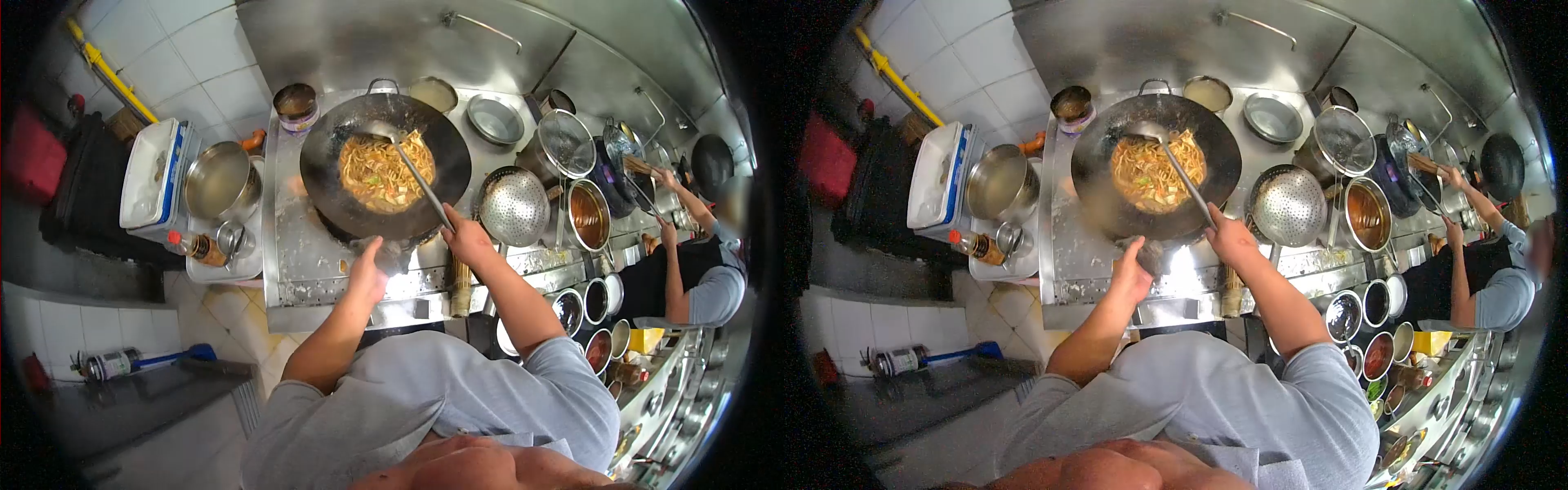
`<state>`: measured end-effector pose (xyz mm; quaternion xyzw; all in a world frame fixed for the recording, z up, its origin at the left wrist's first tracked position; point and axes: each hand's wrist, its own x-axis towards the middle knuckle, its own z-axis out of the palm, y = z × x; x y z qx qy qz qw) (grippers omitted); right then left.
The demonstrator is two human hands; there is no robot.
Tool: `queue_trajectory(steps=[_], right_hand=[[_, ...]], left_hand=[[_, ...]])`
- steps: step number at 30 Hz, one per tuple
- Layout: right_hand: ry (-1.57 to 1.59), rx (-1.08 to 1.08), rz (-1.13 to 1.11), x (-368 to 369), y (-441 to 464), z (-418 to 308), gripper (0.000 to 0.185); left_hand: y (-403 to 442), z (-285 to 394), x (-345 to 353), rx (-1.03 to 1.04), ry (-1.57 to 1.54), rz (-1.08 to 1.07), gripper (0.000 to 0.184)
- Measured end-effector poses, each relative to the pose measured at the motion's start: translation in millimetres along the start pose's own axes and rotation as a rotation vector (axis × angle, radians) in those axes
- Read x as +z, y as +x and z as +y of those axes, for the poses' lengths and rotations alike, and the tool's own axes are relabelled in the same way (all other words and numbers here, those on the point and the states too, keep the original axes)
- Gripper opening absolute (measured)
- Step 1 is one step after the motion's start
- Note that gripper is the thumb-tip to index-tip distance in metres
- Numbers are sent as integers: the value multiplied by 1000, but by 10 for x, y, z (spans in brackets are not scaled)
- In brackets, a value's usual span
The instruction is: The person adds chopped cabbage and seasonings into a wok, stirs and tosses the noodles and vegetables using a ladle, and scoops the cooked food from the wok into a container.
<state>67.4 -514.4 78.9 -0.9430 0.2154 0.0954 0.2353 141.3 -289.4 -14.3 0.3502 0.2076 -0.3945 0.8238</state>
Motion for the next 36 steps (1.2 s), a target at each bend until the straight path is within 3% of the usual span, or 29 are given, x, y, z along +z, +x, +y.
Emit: queue_trajectory(steps=[3, 5, 10, 14, 18, 21, 23, 26, 29, 33, 36], right_hand=[[-22, 100, 6, -33, 10, -110, 66], [-94, 12, -7, -18, 102, 12, 67], [-396, -111, -74, -420, -187, 142, 70], [-569, -34, -170, -936, -661, 83, 66], [-467, 49, -184, -1179, -1181, 235, 67], [-418, 59, -204, -1179, -1214, 358, 68], [-376, 75, -196, -1037, -1099, 360, 67], [-211, 135, -148, -581, -783, 249, 65], [-145, -13, 8, -99, -726, 262, 65], [-171, 60, -133, -492, -863, 265, 67], [-78, -6, -21, -543, -933, 388, 67]], left_hand=[[-113, 17, -2, -4, -94, -130, 40], [-137, 28, -9, -12, -146, -232, 43], [-152, -32, 12, 22, -170, -178, 40], [36, -110, -47, 19, -92, -30, 38], [4, -63, 124, -4, -134, 41, 38], [188, -112, 50, -59, -187, -19, 48], [424, -218, -128, -140, -82, 61, 46], [94, -50, 111, -93, -40, 73, 40], [250, -131, -13, -67, -32, 46, 35], [-72, 67, 217, -81, 89, 142, 36], [-6, 73, 187, -117, 38, 99, 37]])
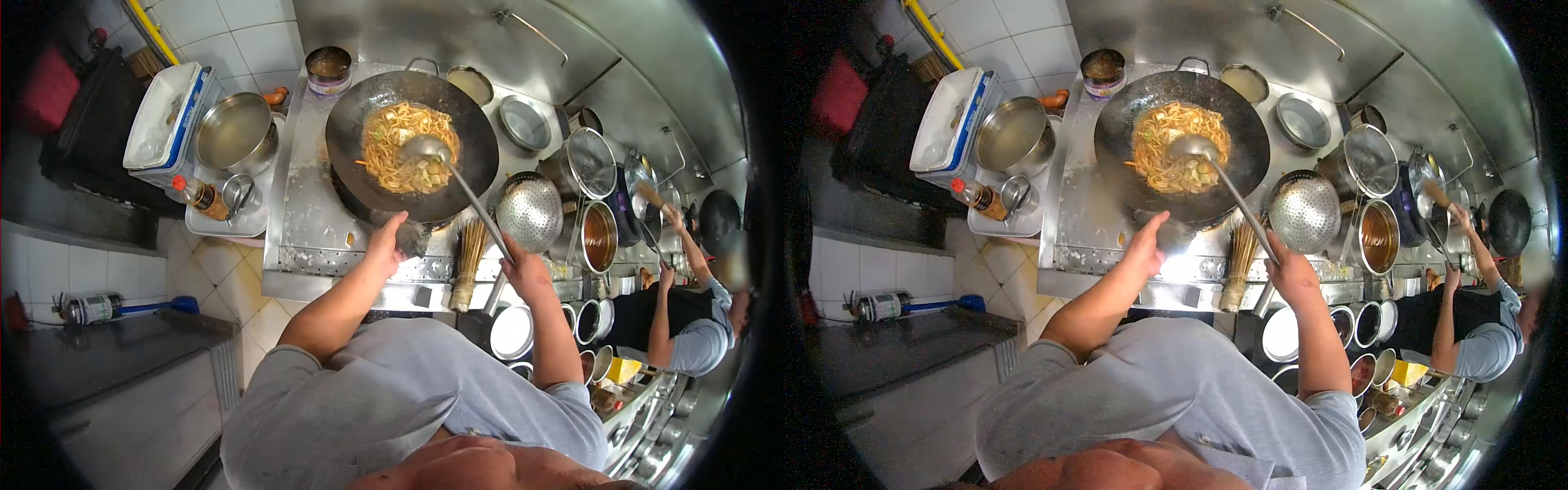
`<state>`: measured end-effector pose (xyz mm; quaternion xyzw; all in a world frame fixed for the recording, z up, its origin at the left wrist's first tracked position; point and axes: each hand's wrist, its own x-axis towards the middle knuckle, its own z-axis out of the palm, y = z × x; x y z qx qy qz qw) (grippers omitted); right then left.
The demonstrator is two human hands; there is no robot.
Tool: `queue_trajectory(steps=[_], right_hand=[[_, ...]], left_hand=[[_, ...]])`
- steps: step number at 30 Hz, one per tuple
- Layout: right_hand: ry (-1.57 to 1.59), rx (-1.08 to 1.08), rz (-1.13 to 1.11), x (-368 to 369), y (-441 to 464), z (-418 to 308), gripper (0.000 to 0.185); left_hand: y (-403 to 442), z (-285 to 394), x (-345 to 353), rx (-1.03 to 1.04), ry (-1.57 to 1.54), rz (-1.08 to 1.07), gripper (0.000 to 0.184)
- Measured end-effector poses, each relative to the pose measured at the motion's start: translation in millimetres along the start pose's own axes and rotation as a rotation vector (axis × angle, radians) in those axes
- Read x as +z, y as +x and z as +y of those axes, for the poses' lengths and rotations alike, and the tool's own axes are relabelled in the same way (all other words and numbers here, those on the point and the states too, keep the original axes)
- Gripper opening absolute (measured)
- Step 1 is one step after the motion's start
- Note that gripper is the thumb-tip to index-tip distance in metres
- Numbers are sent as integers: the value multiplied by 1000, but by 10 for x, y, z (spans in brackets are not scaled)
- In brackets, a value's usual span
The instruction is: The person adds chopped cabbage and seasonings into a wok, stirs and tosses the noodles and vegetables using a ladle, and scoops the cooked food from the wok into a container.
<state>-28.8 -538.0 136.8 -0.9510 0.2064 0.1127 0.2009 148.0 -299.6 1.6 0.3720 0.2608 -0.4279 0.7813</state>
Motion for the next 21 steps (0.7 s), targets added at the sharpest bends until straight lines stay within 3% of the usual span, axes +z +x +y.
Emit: queue_trajectory(steps=[6, 10, 12, 16, 17, 21], right_hand=[[-7, 126, 51, 279, 231, -274, 64], [20, 7, 2, 154, 31, -102, 62], [31, 165, -7, 124, -174, -124, 64], [322, 239, 143, 340, -424, -81, 56], [294, 90, 332, 611, -429, 128, 53], [653, 313, 255, 635, -537, -16, 54]], left_hand=[[80, -63, -11, -49, -52, -58, 47], [167, -78, -34, -1, -118, -99, 45], [256, -105, -70, 8, -137, -116, 43], [432, -163, -189, 53, 60, -20, 36], [462, -175, -225, 73, 124, 1, 33], [606, -204, -288, 70, 122, -6, 29]])
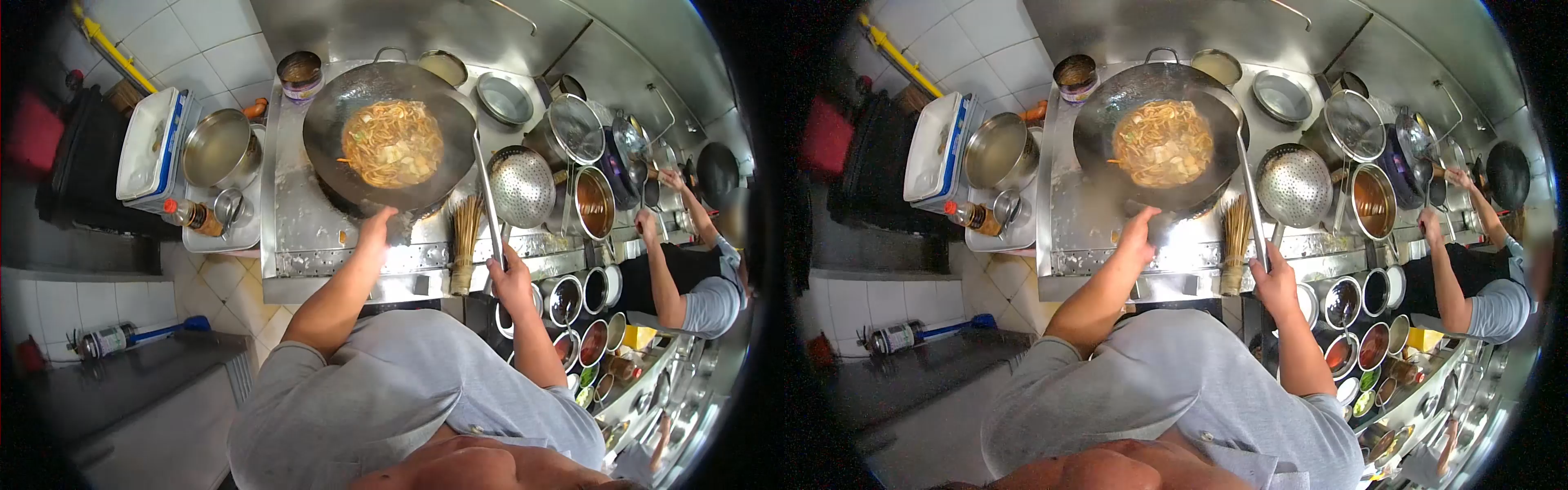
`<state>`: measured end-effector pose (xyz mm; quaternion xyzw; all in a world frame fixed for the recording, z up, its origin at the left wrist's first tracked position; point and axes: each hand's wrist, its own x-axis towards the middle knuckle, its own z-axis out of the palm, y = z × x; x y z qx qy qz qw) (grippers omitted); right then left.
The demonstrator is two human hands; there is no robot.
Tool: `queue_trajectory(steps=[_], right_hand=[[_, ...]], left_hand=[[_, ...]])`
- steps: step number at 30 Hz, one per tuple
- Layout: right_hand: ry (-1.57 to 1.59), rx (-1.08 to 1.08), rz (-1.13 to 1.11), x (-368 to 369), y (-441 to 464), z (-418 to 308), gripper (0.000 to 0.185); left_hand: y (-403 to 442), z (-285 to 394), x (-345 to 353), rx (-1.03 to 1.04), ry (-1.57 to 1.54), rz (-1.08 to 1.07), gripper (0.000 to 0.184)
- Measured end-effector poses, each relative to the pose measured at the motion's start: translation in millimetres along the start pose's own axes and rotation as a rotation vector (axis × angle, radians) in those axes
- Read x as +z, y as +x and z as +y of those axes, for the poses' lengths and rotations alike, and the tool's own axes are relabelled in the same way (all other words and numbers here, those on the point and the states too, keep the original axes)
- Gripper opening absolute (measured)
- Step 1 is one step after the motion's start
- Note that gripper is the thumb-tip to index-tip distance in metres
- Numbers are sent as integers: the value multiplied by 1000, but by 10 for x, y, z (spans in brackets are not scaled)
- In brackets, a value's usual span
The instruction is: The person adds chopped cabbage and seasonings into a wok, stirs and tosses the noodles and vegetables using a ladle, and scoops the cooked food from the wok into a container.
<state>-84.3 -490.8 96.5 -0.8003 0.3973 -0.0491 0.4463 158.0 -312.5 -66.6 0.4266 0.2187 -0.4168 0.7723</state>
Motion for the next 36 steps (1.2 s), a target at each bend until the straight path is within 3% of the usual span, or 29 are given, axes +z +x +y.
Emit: queue_trajectory(steps=[6, 20, 27, 36], right_hand=[[165, 23, -41, -59, -104, -181, 55], [155, -13, -44, -43, -98, -320, 57], [225, 0, -83, -38, -62, -307, 56], [244, 10, -92, -34, -72, -316, 56]], left_hand=[[-217, 106, 142, -45, -58, -25, 34], [-273, 195, 150, -54, 3, -1, 45], [-386, 237, 223, -40, -57, -5, 41], [-356, 230, 183, 1, -146, -167, 36]])
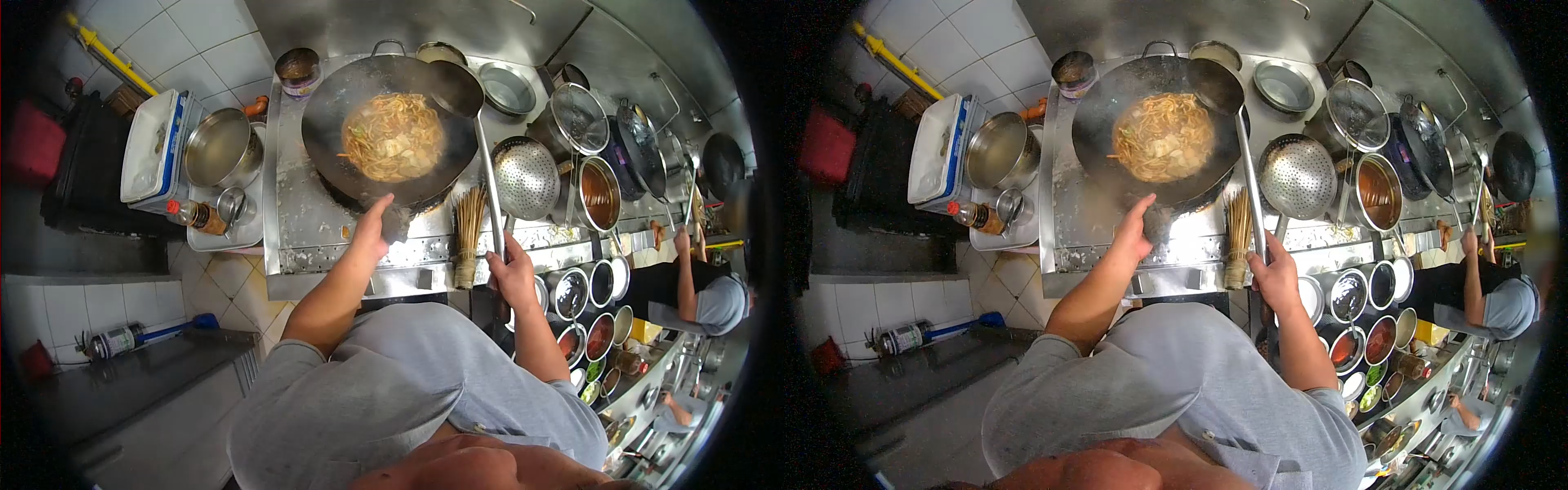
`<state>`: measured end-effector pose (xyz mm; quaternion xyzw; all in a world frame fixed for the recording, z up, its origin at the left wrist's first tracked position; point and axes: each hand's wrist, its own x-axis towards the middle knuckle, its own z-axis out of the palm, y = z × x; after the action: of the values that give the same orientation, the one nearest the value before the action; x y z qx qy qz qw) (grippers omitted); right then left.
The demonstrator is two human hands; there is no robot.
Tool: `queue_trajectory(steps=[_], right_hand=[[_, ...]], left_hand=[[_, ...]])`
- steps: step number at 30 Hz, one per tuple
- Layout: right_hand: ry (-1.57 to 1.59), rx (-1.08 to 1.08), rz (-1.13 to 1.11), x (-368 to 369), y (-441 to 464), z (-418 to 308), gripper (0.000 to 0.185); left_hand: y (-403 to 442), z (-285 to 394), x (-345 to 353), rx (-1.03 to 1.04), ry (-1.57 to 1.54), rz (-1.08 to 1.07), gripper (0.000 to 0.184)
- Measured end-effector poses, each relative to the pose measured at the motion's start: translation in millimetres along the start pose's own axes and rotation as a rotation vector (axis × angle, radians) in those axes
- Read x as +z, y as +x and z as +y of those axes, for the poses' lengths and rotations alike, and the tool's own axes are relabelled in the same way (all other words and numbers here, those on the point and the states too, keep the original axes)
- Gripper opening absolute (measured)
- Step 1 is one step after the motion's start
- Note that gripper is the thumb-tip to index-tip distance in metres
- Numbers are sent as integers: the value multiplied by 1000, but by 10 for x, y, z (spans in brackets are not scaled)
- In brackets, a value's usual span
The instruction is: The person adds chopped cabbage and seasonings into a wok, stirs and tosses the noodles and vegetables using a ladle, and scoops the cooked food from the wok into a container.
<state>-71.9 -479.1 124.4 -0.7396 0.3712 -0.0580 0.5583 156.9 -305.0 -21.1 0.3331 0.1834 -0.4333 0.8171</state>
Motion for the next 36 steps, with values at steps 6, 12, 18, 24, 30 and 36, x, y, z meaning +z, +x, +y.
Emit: queue_trajectory(steps=[6, 12, 18, 24, 30, 36], right_hand=[[31, 38, -6, 14, -53, 24, 54], [72, 30, -36, -5, -91, 54, 51], [148, 10, -59, 15, -126, -6, 49], [125, -6, -38, 44, -174, -5, 49], [124, 18, -37, 81, -272, -21, 53], [175, 13, -42, 139, -414, -73, 49]], left_hand=[[49, 4, -122, -78, 105, 33, 31], [-93, 13, -85, -33, -65, 12, 42], [-389, 63, 133, -4, -154, -149, 58], [-168, 12, 151, -21, -156, -68, 47], [164, -44, -97, -81, -74, -5, 22], [266, -42, -201, -100, 60, 85, 14]])
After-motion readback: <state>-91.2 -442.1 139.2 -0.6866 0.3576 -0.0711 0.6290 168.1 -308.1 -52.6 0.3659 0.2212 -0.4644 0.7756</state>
